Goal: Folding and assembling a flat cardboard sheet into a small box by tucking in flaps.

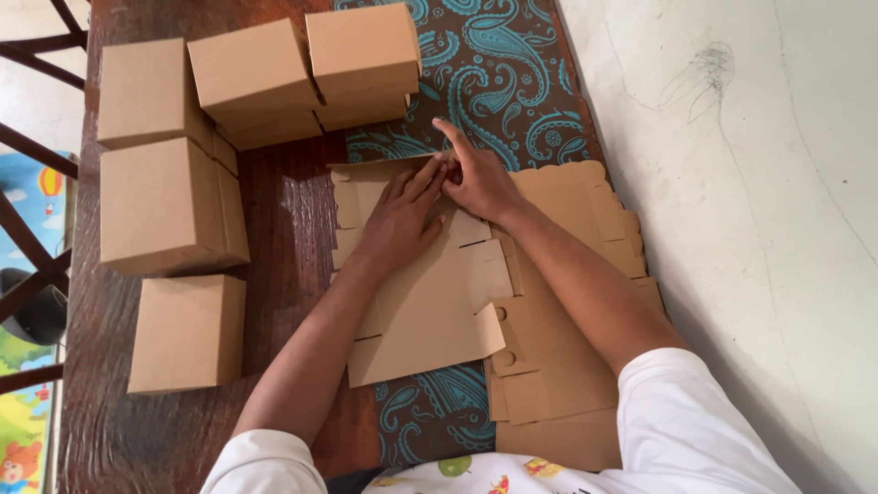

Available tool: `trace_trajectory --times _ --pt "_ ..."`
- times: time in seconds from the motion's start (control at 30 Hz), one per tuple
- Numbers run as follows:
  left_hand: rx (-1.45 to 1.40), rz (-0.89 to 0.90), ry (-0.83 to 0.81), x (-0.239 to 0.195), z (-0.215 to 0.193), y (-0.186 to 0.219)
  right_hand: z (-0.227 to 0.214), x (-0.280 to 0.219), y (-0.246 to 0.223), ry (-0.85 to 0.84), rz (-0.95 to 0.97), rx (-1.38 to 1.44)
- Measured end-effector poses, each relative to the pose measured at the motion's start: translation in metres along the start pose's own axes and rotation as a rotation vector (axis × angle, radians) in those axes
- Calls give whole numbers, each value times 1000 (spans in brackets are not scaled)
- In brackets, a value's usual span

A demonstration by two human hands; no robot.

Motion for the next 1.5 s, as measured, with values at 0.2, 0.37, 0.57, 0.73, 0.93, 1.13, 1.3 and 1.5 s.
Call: trace_trajectory --times 0.2,0.37,0.57,0.73,0.93,1.13,1.3,1.5 --pt "-10 -25 -48 -2 -1 2 1 0 4 44 -25 49" --pt "30 -53 -53 0 0 2 4 4 15 150 -56 -85" --pt "63 -31 -47 -1 7 -2 -9 -1 17 190 132 -206" --pt "61 4 -5 -2 -1 4 -1 5 14 158 9 -148" --pt "-7 123 108 -4 3 0 4 4 18 164 -79 -102" --pt "-9 125 108 -4 3 1 -2 5 10 160 -103 -41" --pt "-4 129 71 -4 -2 6 -3 5 7 146 -174 -27" --pt "6 159 109 -4 -1 5 -1 2 3 36 -161 11"
Point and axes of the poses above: each hand's wrist, its own x-axis towards the middle knuckle, its own z-axis out of the palm, y = z × x, the point moved 7 cm from there along x, towards the middle knuckle, and after that the axes turned 8 degrees about -x, right-handed, at the moved point
